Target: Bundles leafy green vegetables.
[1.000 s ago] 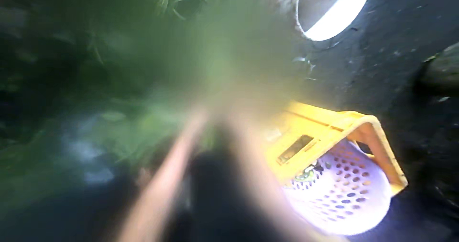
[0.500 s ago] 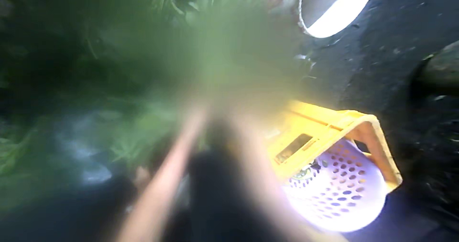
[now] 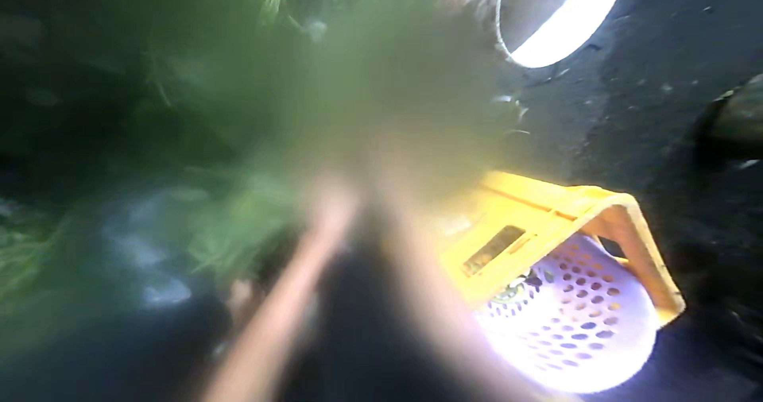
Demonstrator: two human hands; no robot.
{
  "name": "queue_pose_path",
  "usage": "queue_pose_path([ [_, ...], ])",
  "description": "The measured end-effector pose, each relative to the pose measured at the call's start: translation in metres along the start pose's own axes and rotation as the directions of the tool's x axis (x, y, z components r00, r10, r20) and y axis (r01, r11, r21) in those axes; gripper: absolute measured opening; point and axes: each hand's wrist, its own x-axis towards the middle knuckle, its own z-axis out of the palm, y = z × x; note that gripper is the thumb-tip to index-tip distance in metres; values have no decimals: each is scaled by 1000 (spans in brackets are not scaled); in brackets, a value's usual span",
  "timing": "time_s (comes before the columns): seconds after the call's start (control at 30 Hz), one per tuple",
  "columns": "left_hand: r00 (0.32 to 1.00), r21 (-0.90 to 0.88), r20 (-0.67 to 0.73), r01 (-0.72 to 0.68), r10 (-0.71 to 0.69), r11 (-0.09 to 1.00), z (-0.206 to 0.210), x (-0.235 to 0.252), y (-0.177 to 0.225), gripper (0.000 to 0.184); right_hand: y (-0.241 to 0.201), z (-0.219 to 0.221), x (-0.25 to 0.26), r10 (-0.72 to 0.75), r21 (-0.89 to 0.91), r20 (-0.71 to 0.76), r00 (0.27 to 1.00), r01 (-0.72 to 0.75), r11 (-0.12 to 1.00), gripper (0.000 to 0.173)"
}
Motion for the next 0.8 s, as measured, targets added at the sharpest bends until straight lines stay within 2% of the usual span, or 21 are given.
queue_pose_path([
  [0.03,992,-118,96,99,-88,988,-3,1,-1,64,-18,2,-8,74,-37,-24,997,-75,996,40],
  [0.07,967,-273,200,210,-158,939,-4,3,-3,67,-49,4,-17,248,-72,-28,968,-250,966,38],
  [0.1,939,-425,286,303,-191,853,-5,4,-7,66,-64,5,-22,369,-86,-41,929,-371,925,37],
  [0.13,920,-547,338,363,-197,755,-5,6,-13,64,-64,5,-25,417,-75,-40,908,-419,905,37],
  [0.2,893,-691,415,434,-174,578,-3,8,-27,65,-39,-1,-28,392,4,-12,920,-392,920,40],
  [0.27,856,-726,495,502,-149,470,-1,13,-39,62,-18,-7,-26,357,-26,-47,933,-358,933,46],
  [0.3,844,-717,516,520,-147,464,0,14,-41,52,-18,-9,-27,324,-112,-81,943,-331,937,49],
  [0.37,854,-691,493,500,-166,523,2,12,-39,36,-5,-10,-21,120,-323,-141,983,-160,933,56],
  [0.43,913,-644,379,378,-152,666,6,6,-34,34,13,-9,3,-127,-460,-170,977,36,887,55],
  [0.47,940,-579,316,296,-126,759,7,3,-31,37,14,-7,13,-170,-459,-165,971,77,885,54],
  [0.5,957,-494,269,230,-104,839,7,0,-28,38,14,-5,18,-158,-412,-166,973,77,908,52],
  [0.57,972,-377,220,166,-86,911,7,-2,-22,40,7,-4,23,3,-193,-226,974,-48,980,38],
  [0.6,969,-375,227,175,-93,910,7,-1,-20,42,2,-5,22,120,-84,-272,955,-148,985,37],
  [0.63,961,-412,258,205,-102,888,6,0,-21,44,-5,-7,14,213,-54,-317,924,-242,969,40],
  [0.67,946,-472,305,248,-107,846,5,0,-22,48,-10,-9,2,245,-89,-349,904,-293,952,48],
  [0.7,933,-522,344,283,-105,805,4,0,-23,52,-4,-12,-3,162,-179,-414,896,-255,950,57],
  [0.73,926,-542,364,297,-99,786,4,1,-23,56,3,-13,0,-12,-322,-463,886,-156,934,64],
  [0.77,925,-530,368,290,-92,797,4,2,-24,60,4,-13,3,-196,-459,-452,870,-39,887,67],
  [0.8,928,-493,361,274,-92,826,5,1,-25,64,-6,-13,2,-294,-581,-377,878,23,813,64],
])
